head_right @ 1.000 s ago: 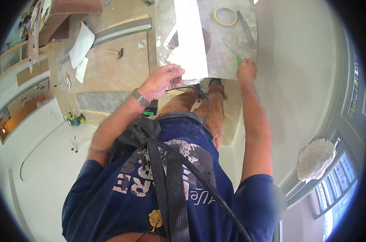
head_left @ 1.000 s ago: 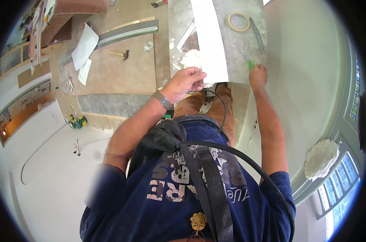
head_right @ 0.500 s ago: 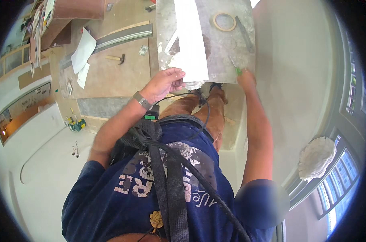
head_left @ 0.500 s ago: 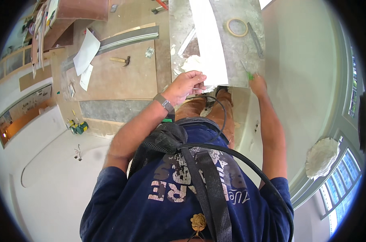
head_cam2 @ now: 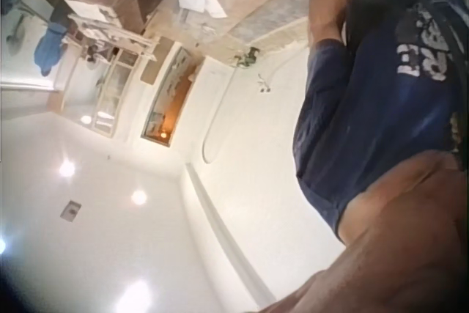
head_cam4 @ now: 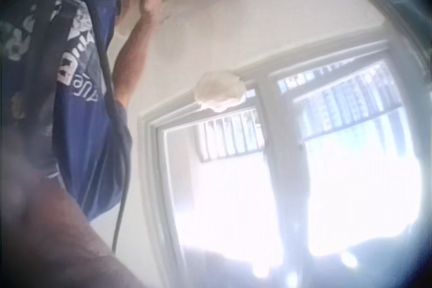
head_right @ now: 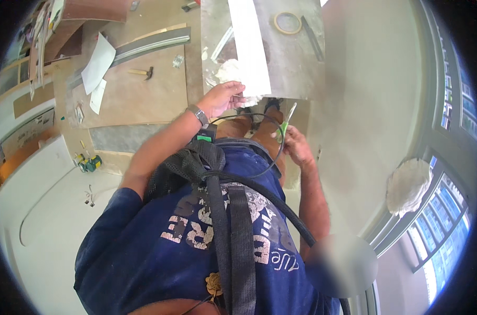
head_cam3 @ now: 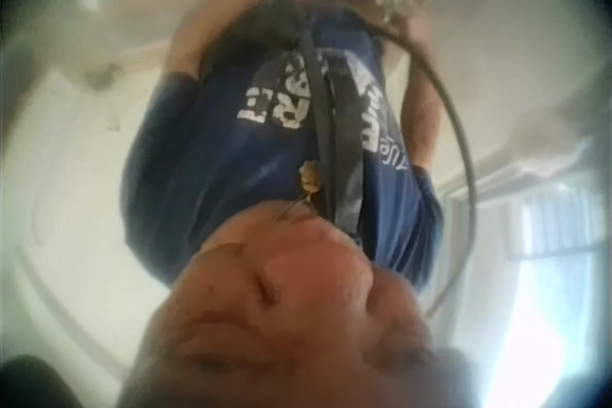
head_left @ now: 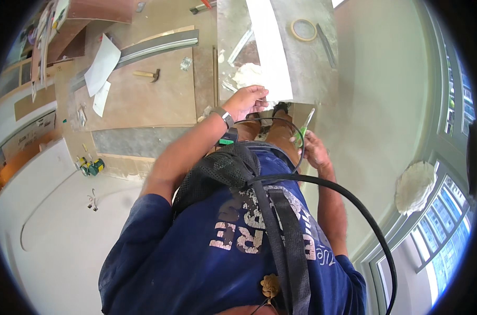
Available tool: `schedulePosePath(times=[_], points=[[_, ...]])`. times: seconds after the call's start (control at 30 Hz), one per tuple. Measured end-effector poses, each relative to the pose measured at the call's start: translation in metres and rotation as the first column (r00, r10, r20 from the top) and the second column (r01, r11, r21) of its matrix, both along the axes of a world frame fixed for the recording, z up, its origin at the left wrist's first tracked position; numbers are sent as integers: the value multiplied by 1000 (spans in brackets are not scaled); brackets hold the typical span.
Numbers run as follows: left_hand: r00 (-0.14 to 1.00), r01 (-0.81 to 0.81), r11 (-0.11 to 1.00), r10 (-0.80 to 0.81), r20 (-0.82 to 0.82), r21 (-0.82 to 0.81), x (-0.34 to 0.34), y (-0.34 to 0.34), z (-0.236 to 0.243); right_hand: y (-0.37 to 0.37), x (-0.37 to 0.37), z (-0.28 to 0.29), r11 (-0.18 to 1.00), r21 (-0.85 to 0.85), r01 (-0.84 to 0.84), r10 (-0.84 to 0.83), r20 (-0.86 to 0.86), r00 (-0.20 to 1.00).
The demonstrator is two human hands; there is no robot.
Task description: The person uses a metal straightedge and a utility knife to score and cut a long strip of white material on a workbench. After cutting, the person picks up a pair of scissors and trims the edge of the cut strip.
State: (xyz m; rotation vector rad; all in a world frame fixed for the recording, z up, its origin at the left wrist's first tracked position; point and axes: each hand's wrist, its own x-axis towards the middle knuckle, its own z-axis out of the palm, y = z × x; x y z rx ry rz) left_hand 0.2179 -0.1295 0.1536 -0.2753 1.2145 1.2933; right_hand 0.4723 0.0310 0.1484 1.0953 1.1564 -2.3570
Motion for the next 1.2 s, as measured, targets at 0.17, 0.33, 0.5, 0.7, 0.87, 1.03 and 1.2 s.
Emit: schedulePosePath(times=[0.17, 0.33, 0.5, 0.7, 0.87, 1.03, 1.2], points=[[1000, -9, 1000, 10, -19, 14, 9, 6, -9, -32, 2, 22, 1000, 17, 1, -1, -1, 1000], [999, -37, 999, 38, -30, 14, 14, 7, -7, -24, -4, 28, 990, 140, -22, 28, -38, 999], [997, -8, 999, 12, -72, 50, 6, 7, 10, 38, 26, 11, 880, 411, 239, -251, -26, 968], [980, 97, 993, -84, -181, 62, -7, 18, 17, 74, -9, 28, 734, 567, 374, -357, -146, 923], [974, 24, 998, -9, -226, 62, -23, 35, 35, 18, -64, 59, 899, 401, 177, -54, -301, 952], [957, -136, 985, 159, -243, 108, -21, 34, 45, -1, -62, 81, 879, 443, -176, 290, -204, 935], [926, -262, 964, 262, -271, 38, 8, 29, 34, 14, -62, 75, 884, 316, -345, 412, -176, 894]])
